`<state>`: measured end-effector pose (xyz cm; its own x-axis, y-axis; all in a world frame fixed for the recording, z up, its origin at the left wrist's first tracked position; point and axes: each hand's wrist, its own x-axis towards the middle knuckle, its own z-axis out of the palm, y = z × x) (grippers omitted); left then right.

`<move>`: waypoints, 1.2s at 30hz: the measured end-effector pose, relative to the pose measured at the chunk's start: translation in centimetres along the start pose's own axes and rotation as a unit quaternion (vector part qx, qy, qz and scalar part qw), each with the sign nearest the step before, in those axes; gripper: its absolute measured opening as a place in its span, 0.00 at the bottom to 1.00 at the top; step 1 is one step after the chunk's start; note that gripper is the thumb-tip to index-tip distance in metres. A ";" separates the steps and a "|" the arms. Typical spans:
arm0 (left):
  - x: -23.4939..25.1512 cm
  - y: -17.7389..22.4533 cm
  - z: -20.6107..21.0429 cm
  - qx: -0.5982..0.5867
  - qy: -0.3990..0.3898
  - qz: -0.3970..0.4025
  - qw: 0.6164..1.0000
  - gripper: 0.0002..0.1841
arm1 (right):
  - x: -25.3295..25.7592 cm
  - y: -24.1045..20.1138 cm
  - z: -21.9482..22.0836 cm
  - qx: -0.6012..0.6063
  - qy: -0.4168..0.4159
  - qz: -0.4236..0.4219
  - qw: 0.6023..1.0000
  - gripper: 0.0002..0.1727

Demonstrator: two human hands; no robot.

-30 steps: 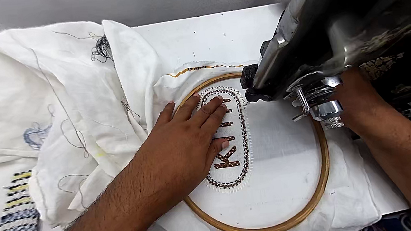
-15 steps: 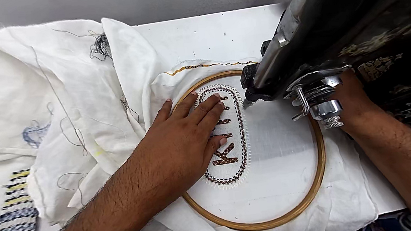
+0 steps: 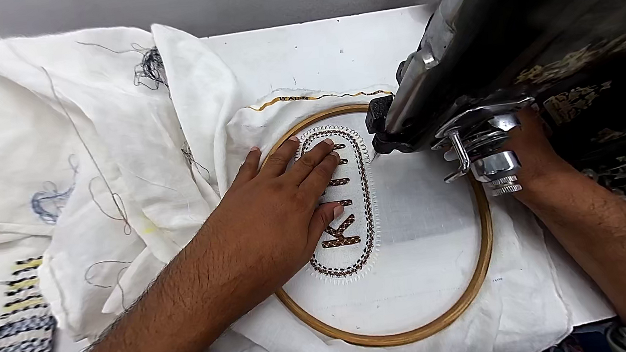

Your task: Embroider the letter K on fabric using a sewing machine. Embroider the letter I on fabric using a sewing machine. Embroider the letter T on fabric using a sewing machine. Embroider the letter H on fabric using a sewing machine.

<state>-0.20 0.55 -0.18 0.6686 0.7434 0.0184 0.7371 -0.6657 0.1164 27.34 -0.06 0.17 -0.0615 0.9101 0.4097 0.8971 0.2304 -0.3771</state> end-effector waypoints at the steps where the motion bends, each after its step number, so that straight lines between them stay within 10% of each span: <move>1: 0.0 0.0 0.0 0.001 0.001 0.000 1.000 0.34 | 0.0 0.1 0.1 -0.005 0.004 -0.009 1.000 0.12; 36: 0.5 -0.4 0.4 -0.010 0.007 -0.005 1.000 0.34 | 0.1 0.5 0.4 0.053 0.020 -0.005 0.998 0.11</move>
<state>-0.09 1.18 -0.58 0.6590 0.7515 0.0309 0.7420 -0.6563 0.1371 27.59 0.30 -0.36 -0.0510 0.8938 0.4456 0.8455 0.2761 -0.4571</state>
